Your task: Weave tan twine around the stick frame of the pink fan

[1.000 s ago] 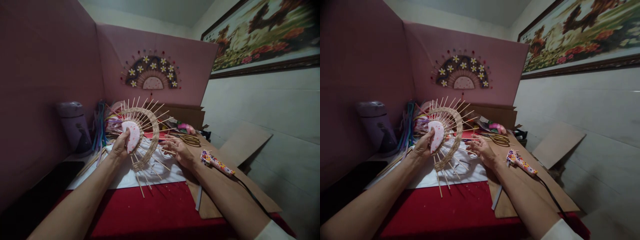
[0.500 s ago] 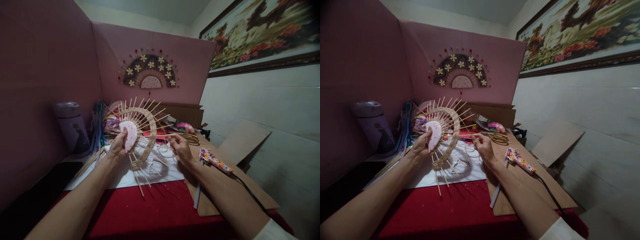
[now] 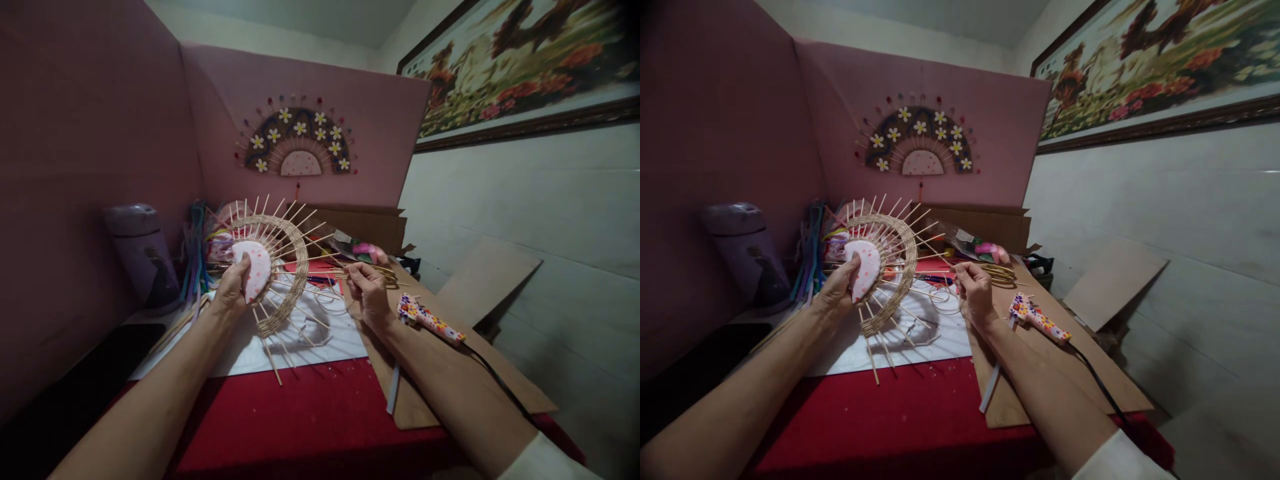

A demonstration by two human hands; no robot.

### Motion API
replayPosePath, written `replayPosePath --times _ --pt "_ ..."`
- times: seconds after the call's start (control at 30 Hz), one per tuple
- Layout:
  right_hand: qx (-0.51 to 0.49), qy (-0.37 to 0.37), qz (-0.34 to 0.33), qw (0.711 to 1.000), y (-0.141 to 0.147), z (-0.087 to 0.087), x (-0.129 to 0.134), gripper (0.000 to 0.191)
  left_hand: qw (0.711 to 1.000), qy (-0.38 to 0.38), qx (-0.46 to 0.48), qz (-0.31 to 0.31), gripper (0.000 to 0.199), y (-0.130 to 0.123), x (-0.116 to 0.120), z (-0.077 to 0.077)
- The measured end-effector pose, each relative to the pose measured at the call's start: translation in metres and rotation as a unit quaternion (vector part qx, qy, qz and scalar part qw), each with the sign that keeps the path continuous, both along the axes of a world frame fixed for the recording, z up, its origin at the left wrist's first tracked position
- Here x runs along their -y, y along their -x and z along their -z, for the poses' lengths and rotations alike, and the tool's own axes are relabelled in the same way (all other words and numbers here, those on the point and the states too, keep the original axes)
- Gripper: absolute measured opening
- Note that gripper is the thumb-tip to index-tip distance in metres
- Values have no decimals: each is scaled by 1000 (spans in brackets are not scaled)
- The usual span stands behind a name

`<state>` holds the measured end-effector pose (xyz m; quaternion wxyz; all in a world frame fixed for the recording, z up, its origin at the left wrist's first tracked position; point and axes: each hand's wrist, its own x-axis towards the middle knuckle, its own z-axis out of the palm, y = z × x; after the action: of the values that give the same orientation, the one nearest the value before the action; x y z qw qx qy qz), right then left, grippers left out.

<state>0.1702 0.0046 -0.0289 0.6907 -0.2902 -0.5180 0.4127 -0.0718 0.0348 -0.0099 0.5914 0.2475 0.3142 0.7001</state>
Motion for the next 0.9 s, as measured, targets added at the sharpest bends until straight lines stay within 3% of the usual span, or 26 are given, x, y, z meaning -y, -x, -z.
replayPosePath --times 0.23,0.37,0.5,0.6,0.7,0.77,0.83,0.9 --pt "89 -98 136 982 1 -1 8 23 1000 -15 14 1 15 -1 1 0" --pt "141 -137 138 971 4 0 16 18 999 -13 28 10 19 -2 2 -1" --pt "200 -125 101 966 7 3 19 15 1000 -21 18 5 24 -4 2 1" --pt "184 -92 62 977 7 2 18 14 999 -2 36 0 25 -5 2 1" --pt "87 8 -74 993 3 -1 13 11 999 10 50 -1 26 -6 3 -1" --pt "37 76 -183 979 -1 -3 9 11 999 9 46 -5 24 -7 3 -2" --pt "18 101 -223 969 -3 -3 6 10 999 7 36 -12 20 -7 3 -2" --pt "14 110 -224 968 -2 -2 6 11 999 -1 31 -13 17 -8 2 -1"
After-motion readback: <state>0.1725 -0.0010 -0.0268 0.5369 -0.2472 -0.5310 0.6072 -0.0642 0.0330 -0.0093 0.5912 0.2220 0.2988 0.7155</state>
